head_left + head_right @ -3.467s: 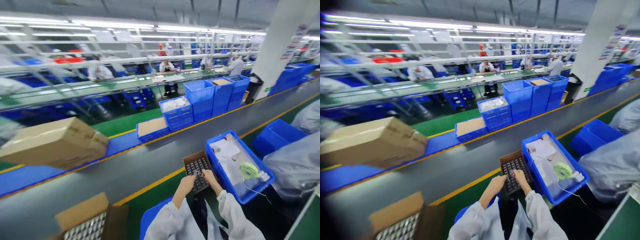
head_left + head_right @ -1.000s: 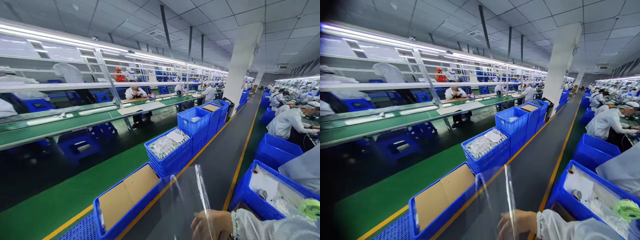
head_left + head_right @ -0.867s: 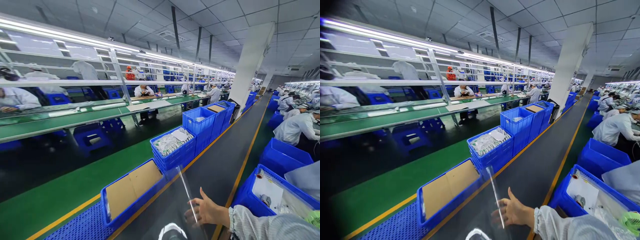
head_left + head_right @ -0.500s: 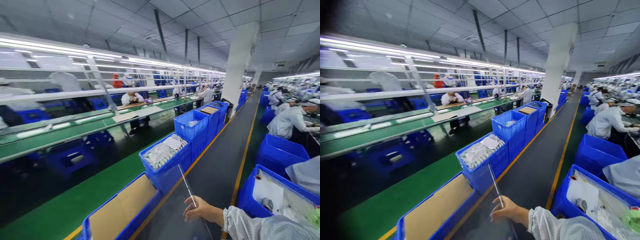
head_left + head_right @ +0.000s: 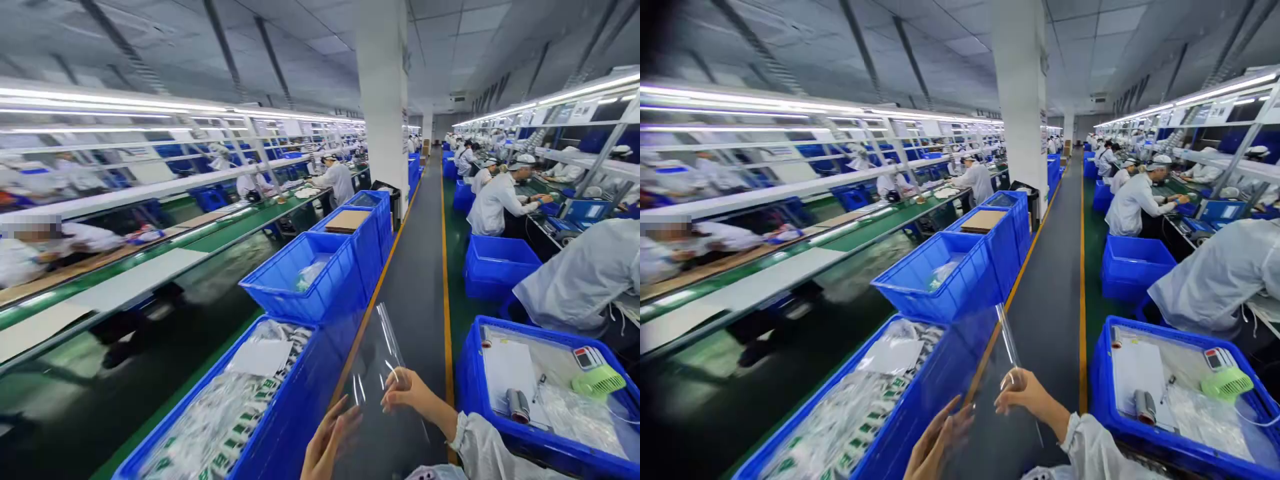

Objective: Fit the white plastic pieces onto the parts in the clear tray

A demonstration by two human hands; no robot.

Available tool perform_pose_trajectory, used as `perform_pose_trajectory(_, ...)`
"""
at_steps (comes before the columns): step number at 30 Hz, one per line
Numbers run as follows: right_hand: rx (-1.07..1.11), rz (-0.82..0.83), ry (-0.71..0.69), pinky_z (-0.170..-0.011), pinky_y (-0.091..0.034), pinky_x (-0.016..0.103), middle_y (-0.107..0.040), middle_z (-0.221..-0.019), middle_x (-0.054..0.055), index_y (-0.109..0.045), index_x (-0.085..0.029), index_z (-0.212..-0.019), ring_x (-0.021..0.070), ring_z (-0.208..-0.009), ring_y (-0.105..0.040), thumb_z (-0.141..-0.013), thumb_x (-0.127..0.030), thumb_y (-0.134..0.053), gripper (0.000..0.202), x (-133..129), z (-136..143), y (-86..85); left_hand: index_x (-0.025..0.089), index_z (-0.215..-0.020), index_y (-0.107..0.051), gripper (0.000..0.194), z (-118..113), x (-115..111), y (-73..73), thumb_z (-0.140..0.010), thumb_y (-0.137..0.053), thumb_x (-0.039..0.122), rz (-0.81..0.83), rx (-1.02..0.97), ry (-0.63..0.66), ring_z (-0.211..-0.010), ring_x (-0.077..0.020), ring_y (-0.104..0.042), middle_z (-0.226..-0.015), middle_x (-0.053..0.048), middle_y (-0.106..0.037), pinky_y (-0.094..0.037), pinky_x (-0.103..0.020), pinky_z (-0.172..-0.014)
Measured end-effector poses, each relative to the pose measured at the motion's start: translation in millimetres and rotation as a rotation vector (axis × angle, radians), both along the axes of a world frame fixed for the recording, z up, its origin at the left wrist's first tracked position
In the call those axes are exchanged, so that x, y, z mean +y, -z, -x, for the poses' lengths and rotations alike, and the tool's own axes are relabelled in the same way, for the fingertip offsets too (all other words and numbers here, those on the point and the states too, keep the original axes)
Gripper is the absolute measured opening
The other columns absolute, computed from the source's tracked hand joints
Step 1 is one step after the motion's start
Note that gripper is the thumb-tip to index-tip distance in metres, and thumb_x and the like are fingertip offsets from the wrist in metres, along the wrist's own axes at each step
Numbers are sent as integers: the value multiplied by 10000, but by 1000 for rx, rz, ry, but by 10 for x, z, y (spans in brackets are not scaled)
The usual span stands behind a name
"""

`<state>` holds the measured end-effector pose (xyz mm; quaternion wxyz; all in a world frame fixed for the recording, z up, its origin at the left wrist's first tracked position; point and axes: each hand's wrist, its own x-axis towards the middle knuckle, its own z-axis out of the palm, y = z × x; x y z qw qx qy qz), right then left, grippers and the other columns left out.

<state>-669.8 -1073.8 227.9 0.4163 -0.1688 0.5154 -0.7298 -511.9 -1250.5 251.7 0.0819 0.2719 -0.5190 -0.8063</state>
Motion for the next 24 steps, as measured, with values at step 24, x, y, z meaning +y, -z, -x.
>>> perform_pose_trajectory(24, -18, -247, 580, -532, -499, 296, -691, -614, 52, -535, -186, -679, 229, -572, -679, -527, -650, -778, 546, -520, 6451, -6, 85, -791, -713, 672, 7625, -849, 285, -637, -649, 736, 54, -70, 357, -636, -214, -701, -721, -127, -733, -499, -255, -547)
